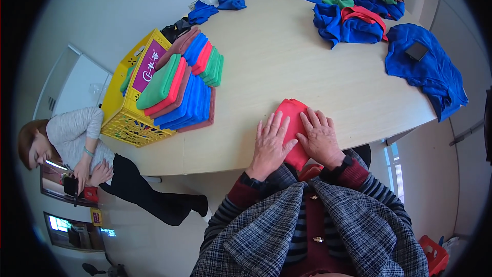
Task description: The person spreads a red cloth on a table, folds it in half twice to form a square, and places it onto a stack of cloths in a yellow crate.
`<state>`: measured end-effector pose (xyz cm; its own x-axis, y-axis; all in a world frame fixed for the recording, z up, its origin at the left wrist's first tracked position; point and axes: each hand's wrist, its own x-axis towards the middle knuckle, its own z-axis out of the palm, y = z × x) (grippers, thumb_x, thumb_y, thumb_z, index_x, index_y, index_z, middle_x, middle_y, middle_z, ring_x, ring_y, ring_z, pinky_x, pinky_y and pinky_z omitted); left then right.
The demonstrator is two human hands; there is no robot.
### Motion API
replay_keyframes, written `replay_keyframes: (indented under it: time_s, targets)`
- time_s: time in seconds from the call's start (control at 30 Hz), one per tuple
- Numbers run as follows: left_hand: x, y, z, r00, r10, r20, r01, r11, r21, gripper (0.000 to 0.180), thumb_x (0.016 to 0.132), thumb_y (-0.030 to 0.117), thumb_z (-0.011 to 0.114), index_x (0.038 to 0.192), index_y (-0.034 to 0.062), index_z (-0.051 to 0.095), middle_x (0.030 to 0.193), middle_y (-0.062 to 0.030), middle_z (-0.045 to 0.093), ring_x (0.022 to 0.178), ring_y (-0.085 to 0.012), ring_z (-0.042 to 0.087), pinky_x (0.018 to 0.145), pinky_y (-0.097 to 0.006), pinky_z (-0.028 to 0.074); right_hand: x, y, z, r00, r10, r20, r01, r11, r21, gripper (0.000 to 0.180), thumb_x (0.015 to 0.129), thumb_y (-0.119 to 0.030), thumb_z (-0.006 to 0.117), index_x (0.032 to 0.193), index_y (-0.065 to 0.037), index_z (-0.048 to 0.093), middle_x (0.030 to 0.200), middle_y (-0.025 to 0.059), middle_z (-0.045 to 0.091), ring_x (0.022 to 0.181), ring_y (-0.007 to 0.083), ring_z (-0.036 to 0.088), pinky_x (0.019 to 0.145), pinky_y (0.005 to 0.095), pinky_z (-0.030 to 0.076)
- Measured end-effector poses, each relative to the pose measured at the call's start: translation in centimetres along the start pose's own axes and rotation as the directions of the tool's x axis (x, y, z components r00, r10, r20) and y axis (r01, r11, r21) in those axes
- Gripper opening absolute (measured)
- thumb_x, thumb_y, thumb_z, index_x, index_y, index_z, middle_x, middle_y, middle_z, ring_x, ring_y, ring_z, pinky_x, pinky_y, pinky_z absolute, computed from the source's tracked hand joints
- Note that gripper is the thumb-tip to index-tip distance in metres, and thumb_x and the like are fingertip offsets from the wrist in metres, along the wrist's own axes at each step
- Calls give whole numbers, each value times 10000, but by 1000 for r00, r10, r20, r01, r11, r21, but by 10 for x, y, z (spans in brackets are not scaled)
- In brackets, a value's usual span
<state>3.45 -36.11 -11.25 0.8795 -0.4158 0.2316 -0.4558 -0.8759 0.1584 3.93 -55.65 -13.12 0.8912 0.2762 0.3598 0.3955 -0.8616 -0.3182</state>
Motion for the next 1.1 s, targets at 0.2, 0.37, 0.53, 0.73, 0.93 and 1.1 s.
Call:
replay_keyframes:
  time_s: [0.2,0.37,0.53,0.73,0.93,1.1]
  targets:
    - [-32,1,6,994,110,3,-110,993,-47,643,986,435,551,1520,98,423,1603,-171,325,1496,-358,265,1210,-580,160,-13,-12,-17,993,37,115,-33,999,-33,651,903,-352,639,1424,10,490,1486,216,458,1330,366,449,1060,485,392]
    - [-20,-23,-1,992,99,71,-101,995,18,616,1011,399,516,1541,112,389,1624,-150,295,1511,-343,235,1225,-557,131,-24,-20,-36,963,28,269,-5,996,-86,659,902,-364,648,1417,17,493,1481,223,460,1315,362,472,1037,485,415]
    - [-13,-33,-8,991,71,111,-77,996,54,622,1006,397,521,1542,109,386,1621,-144,301,1511,-344,235,1228,-556,126,-14,-29,-68,884,36,465,6,996,-88,616,927,-349,628,1405,18,503,1490,214,459,1302,354,490,1060,481,400]
    - [-20,-9,15,999,52,12,-51,998,-47,640,979,356,545,1532,72,393,1607,-160,323,1509,-341,245,1229,-556,138,19,-33,-31,966,-205,154,195,977,83,611,987,-416,533,1442,-11,483,1498,185,468,1399,326,415,1181,492,279]
    - [-28,-15,31,999,26,24,-26,1000,17,652,984,371,524,1528,39,386,1612,-184,296,1529,-342,193,1235,-548,114,20,-33,26,969,-226,104,210,967,143,628,1017,-469,457,1485,-49,451,1557,159,414,1489,324,300,1231,493,186]
    - [-24,-9,15,1000,11,2,-11,999,-43,720,942,428,577,1496,-5,419,1605,-195,301,1520,-346,213,1231,-552,137,25,-18,16,974,-176,139,176,984,15,628,1024,-472,444,1504,-68,435,1585,134,385,1502,315,280,1231,493,184]
